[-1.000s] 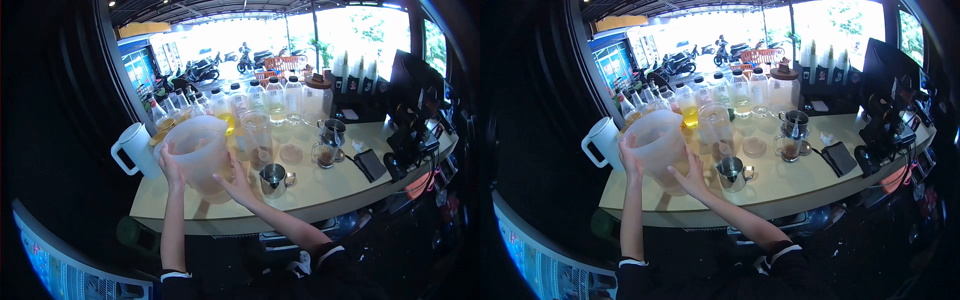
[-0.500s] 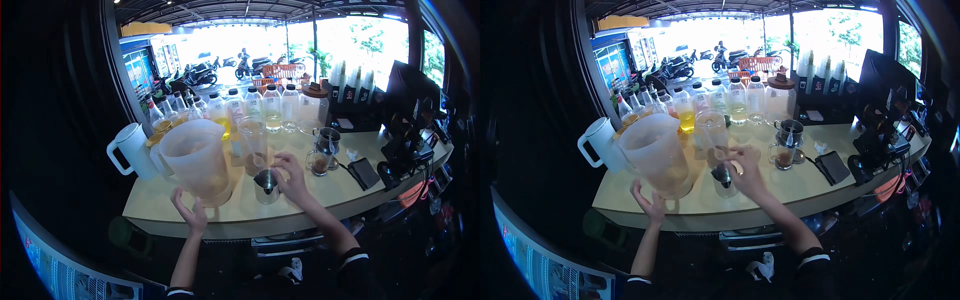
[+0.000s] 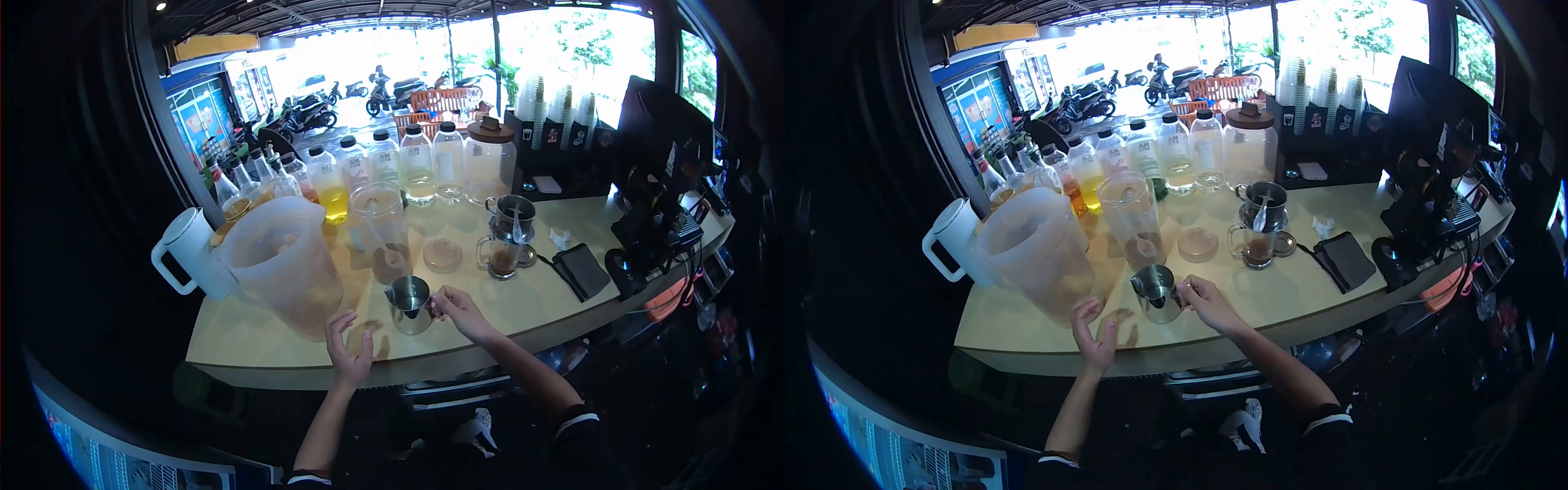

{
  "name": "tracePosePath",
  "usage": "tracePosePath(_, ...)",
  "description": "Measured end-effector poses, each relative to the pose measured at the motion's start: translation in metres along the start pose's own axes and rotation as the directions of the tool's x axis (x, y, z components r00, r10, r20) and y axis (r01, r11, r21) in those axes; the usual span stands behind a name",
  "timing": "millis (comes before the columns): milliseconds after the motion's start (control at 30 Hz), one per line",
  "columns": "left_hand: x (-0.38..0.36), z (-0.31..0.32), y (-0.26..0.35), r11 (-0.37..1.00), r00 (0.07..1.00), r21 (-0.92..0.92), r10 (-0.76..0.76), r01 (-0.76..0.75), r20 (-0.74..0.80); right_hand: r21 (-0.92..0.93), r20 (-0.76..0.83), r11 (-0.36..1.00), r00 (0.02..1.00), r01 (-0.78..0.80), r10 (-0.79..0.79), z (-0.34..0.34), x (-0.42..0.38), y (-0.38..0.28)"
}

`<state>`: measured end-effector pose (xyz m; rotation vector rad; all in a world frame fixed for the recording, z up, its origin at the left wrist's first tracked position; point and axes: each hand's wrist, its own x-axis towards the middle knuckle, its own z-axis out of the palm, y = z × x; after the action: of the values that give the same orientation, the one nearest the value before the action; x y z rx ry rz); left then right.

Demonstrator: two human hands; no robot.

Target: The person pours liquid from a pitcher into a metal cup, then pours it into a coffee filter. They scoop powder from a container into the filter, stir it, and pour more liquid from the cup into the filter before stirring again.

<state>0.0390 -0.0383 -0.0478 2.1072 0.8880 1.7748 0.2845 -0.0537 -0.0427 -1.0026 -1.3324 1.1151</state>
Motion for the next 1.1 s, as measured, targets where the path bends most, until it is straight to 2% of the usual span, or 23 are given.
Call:
tracePosePath(167, 0.014, 0.037, 0.004, 0.992, 0.998, -0.110, -0.070, 0.068, -0.009, 0.100, -0.075, 0.992, 0.994, 0.083, -0.075, -0.026, -0.011, 0.010)
tracePosePath(233, 0.025, 0.057, 0.012, 0.964, 0.991, -0.238, -0.130, 0.120, -0.027, 0.166, -0.086, 0.980, 0.992, 0.109, -0.095, -0.045, -0.022, 0.002)
tracePosePath(300, 0.037, 0.082, 0.023, 0.947, 0.992, -0.299, -0.124, 0.116, -0.008, 0.186, -0.099, 0.977, 0.991, 0.106, -0.088, -0.072, -0.033, -0.007)
tracePosePath(367, 0.049, 0.111, 0.030, 0.926, 0.994, -0.362, -0.111, 0.106, 0.006, 0.307, -0.130, 0.946, 0.989, 0.106, -0.068, -0.099, -0.045, -0.024)
tracePosePath(433, 0.060, 0.146, 0.030, 0.863, 0.978, -0.464, -0.199, 0.201, 0.053, 0.276, -0.162, 0.957, 0.986, 0.094, -0.050, -0.128, -0.056, -0.041)
tracePosePath(467, 0.067, 0.163, 0.030, 0.860, 0.978, -0.468, -0.193, 0.205, 0.073, 0.240, -0.201, 0.967, 0.979, 0.081, -0.032, -0.144, -0.060, -0.048)
tracePosePath(533, 0.083, 0.195, 0.039, 0.853, 0.984, -0.491, -0.157, 0.175, 0.078, 0.225, -0.272, 0.972, 0.962, 0.069, -0.006, -0.165, -0.069, -0.078)
tracePosePath(633, 0.107, 0.228, 0.052, 0.858, 0.987, -0.488, -0.126, 0.159, 0.099, 0.215, -0.275, 0.974, 0.961, 0.075, -0.013, -0.209, -0.076, -0.100)
tracePosePath(667, 0.114, 0.238, 0.049, 0.848, 0.993, -0.517, -0.083, 0.117, 0.088, 0.230, -0.305, 0.972, 0.952, 0.044, 0.029, -0.216, -0.076, -0.114)
tracePosePath(700, 0.122, 0.245, 0.047, 0.835, 0.997, -0.546, -0.039, 0.073, 0.074, 0.247, -0.283, 0.965, 0.959, 0.085, -0.012, -0.228, -0.072, -0.120)
tracePosePath(767, 0.136, 0.253, 0.046, 0.874, 0.998, -0.482, -0.040, 0.055, 0.042, 0.227, -0.307, 0.969, 0.952, 0.094, -0.020, -0.241, -0.065, -0.140)
tracePosePath(833, 0.149, 0.255, 0.046, 0.841, 0.978, -0.499, -0.156, 0.206, 0.142, 0.167, -0.300, 0.982, 0.953, 0.093, -0.039, -0.259, -0.054, -0.148)
tracePosePath(900, 0.154, 0.260, 0.040, 0.806, 0.972, -0.543, -0.175, 0.234, 0.160, 0.107, -0.291, 0.989, 0.955, 0.099, -0.064, -0.272, -0.040, -0.154)
tracePosePath(967, 0.152, 0.263, 0.033, 0.765, 0.978, -0.610, -0.137, 0.207, 0.160, 0.101, -0.280, 0.979, 0.949, 0.178, -0.143, -0.279, -0.023, -0.158)
tracePosePath(1000, 0.147, 0.265, 0.028, 0.768, 0.988, -0.623, -0.089, 0.148, 0.125, 0.118, -0.295, 0.980, 0.948, 0.160, -0.119, -0.273, -0.019, -0.169)
tracePosePath(1100, 0.130, 0.264, 0.027, 0.838, 0.999, -0.544, -0.025, 0.041, 0.036, 0.076, -0.231, 0.975, 0.955, 0.210, -0.188, -0.283, 0.003, -0.168)
